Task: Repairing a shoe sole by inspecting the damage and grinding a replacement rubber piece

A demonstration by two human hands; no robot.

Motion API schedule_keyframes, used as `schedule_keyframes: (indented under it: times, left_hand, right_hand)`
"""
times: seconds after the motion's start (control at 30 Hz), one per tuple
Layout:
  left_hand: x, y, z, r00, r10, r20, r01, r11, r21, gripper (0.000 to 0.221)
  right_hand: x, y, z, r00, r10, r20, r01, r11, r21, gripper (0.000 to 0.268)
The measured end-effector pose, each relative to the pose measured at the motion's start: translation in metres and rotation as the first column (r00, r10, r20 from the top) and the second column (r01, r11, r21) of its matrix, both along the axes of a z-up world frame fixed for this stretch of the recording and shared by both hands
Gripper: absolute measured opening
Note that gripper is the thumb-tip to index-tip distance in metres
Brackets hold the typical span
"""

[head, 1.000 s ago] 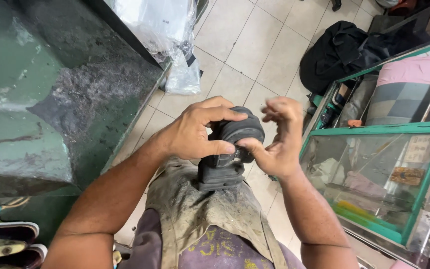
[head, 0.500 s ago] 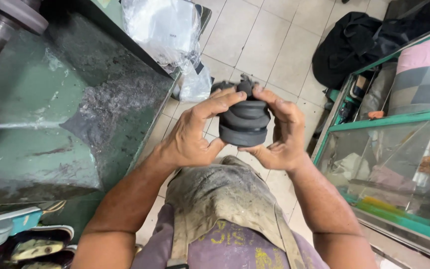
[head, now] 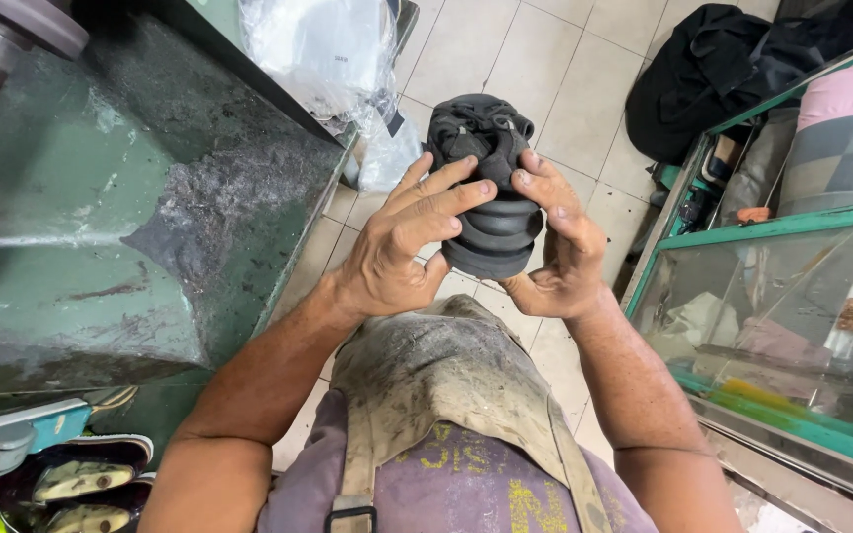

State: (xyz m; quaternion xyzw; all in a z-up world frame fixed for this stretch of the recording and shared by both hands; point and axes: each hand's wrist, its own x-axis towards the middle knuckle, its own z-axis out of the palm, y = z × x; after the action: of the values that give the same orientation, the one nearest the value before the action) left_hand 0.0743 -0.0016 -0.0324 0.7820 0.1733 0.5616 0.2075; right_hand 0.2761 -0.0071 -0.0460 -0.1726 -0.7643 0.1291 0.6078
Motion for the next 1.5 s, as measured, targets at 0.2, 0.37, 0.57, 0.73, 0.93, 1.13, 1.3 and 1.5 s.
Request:
schedule_keyframes:
  times: [0.2,0.37,0.57,0.73,0.93,1.13,1.3,1.5]
  left_hand:
    - [-0.006,0.005,0.011,0.998,-0.018,-0.064,0.012,0.995,-0.095,0.051]
    - [-0.019,0.028,0.026,0.988,-0.135,-0.077,0.101,0.934,-0.343,0.063]
    - [-0.014,0.063,-0.007,0.979,-0.163,-0.126,0.042,0.756,-0.654,0.061]
    - [-0.014,0.074,-0.065,0.971,-0.183,-0.154,-0.011,0.609,-0.793,0.046]
    - [-0.014,0.074,-0.123,0.889,-0.250,0.383,0.441,0.250,-0.862,0.054]
    - [-0.012,0.054,-0.127,0.903,-0.391,0.178,0.352,0.437,-0.828,0.092]
    - [-0.002,0.028,-0.166,0.861,-0.201,0.468,0.489,0.069,-0.870,0.073]
    - [0.013,0.057,-0.101,0.871,-0.297,0.392,0.490,0.599,-0.634,0.062]
  right_hand:
    - [0.006,0.001,0.000,0.996,-0.068,0.063,0.070,0.997,-0.045,0.074]
    - [0.006,0.005,0.018,0.988,-0.062,0.143,0.095,0.966,-0.239,0.064]
    - [0.012,0.024,-0.001,0.962,-0.085,0.258,0.225,0.779,-0.585,0.064]
    - [0.029,0.044,-0.078,0.990,0.013,0.139,0.099,0.636,-0.765,0.054]
    - [0.034,0.052,-0.109,0.995,0.022,-0.096,-0.095,0.479,-0.872,0.048]
    - [0.039,0.043,-0.114,0.993,0.038,-0.109,-0.115,0.425,-0.898,0.039]
    - [0.066,0.034,-0.131,0.899,0.052,-0.434,-0.407,0.462,-0.788,0.036]
    - [0.033,0.015,-0.075,0.753,0.179,-0.633,-0.641,0.420,-0.643,0.029]
